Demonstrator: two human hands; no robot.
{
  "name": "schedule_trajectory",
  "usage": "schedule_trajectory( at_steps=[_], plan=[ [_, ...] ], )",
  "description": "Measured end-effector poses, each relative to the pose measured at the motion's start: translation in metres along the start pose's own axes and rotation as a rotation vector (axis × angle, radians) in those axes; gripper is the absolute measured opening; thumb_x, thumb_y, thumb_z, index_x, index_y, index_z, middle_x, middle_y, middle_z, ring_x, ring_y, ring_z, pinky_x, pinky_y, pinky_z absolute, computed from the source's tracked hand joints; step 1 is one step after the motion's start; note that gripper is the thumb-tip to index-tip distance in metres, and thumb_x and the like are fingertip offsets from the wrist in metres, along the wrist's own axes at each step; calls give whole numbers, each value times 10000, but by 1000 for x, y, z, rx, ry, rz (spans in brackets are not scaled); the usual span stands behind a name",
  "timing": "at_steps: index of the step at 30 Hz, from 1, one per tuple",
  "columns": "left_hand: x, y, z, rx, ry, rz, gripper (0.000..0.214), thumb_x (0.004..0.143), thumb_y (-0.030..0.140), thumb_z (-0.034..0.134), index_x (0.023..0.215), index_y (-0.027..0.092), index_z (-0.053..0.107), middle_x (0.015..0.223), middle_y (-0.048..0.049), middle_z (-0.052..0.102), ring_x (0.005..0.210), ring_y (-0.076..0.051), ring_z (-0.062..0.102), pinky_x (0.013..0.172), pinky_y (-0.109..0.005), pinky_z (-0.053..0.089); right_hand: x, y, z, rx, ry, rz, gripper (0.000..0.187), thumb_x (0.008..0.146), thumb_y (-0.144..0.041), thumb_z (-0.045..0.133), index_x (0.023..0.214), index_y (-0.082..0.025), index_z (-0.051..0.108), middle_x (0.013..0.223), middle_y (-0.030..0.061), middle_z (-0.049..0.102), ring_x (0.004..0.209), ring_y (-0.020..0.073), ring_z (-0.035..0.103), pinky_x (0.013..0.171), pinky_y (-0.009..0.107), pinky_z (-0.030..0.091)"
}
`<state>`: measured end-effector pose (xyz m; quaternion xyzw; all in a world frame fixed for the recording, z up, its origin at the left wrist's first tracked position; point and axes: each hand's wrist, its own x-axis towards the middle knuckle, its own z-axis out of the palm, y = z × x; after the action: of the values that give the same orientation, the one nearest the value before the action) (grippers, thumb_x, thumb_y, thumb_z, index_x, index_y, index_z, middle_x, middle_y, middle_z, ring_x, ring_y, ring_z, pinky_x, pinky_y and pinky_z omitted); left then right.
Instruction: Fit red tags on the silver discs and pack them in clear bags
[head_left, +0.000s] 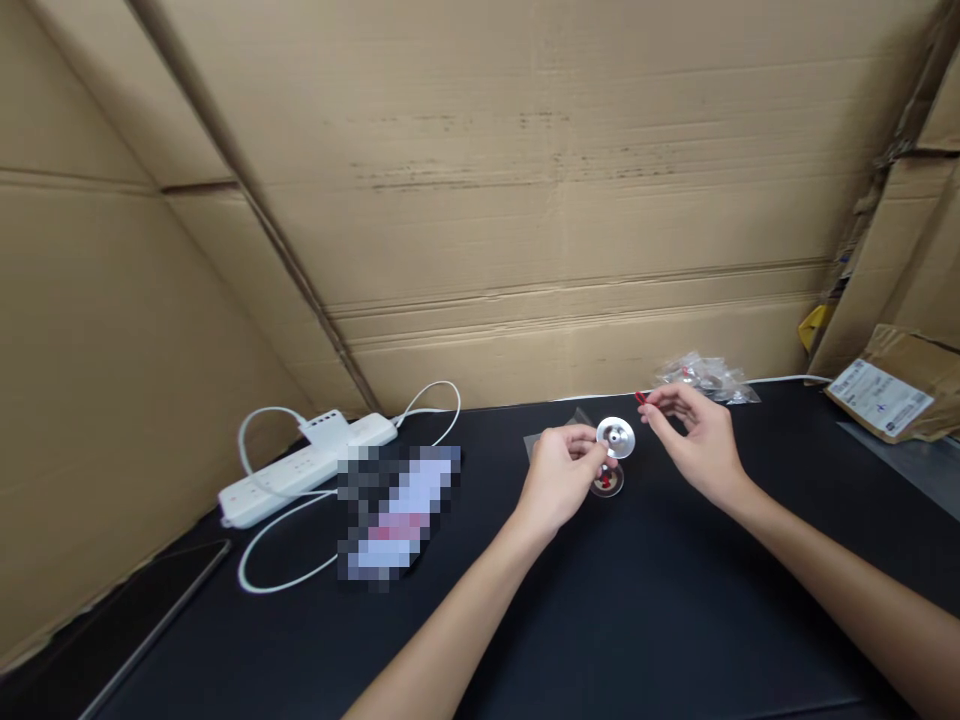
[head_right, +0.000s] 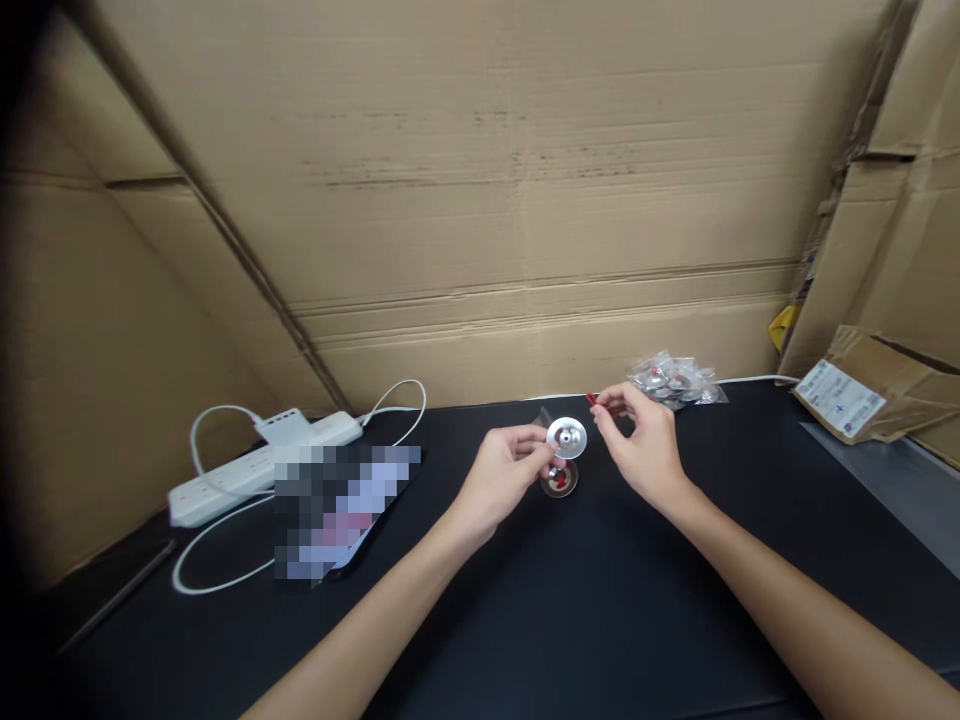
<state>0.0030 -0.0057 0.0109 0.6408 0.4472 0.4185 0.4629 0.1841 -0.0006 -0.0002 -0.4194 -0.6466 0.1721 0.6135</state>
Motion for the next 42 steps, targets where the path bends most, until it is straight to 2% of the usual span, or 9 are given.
schedule_trajectory(
  at_steps=[3, 7, 12, 17, 22, 28, 35, 42],
  plan=[
    [0, 2, -1, -5, 29, -2, 141, 789, 160, 593, 852, 115, 710, 707, -76, 721, 577, -137, 621, 563, -233, 459, 0, 0, 1, 49, -66, 19, 140, 847, -268, 638, 952, -188, 685, 928, 80, 722, 846, 217, 693, 798, 383, 564],
    [1, 1, -1, -2, 12, 23, 138, 780, 157, 598, 837, 118, 717, 695, -72, 720, 589, -142, 632, 570, -233, 463, -2, 3, 4, 53, -145, 31, 118, 834, -275, 662, 888, -200, 734, 895, 67, 736, 831, 219, 695, 769, 369, 565],
    [2, -5, -2, 18, 14, 54, 146, 799, 207, 605, 843, 118, 712, 723, -88, 732, 653, -176, 676, 613, -259, 504, -6, -2, 5, -128, -222, -50, 123, 840, -243, 650, 906, -215, 750, 839, 50, 723, 719, 186, 666, 661, 312, 532],
    [1, -8, 0, 72, 24, 84, 131, 807, 201, 592, 826, 136, 704, 720, -73, 733, 694, -192, 698, 651, -273, 531, -8, -6, 4, -270, -300, -147, 127, 867, -213, 616, 901, -207, 738, 803, 45, 697, 663, 163, 622, 618, 287, 491],
    [-1, -7, 3, 115, 19, 120, 151, 821, 219, 573, 847, 152, 706, 743, -57, 735, 697, -188, 696, 643, -266, 533, -9, -4, 4, -331, -315, -171, 121, 890, -197, 580, 888, -197, 701, 771, 33, 656, 628, 147, 576, 609, 280, 470],
    [-3, -8, 5, 123, 11, 130, 163, 832, 261, 577, 869, 159, 698, 751, -52, 731, 693, -186, 693, 639, -263, 536, -11, -4, 5, -339, -352, -191, 136, 920, -181, 520, 903, -197, 653, 818, 39, 627, 689, 154, 579, 652, 279, 466],
    [-6, -3, 5, 161, 57, 171, 170, 838, 258, 580, 895, 163, 710, 749, -38, 723, 668, -170, 675, 620, -246, 520, -13, -3, 6, -338, -355, -179, 102, 903, -171, 521, 860, -194, 610, 812, 26, 600, 679, 142, 564, 645, 267, 454],
    [-13, 5, 9, 341, 56, 306, 162, 863, 210, 528, 858, 171, 685, 693, -6, 687, 570, -130, 600, 573, -230, 464, -12, -4, 5, -338, -324, -176, 83, 887, -154, 535, 855, -189, 602, 814, 24, 595, 680, 138, 559, 638, 257, 454]
  ],
)
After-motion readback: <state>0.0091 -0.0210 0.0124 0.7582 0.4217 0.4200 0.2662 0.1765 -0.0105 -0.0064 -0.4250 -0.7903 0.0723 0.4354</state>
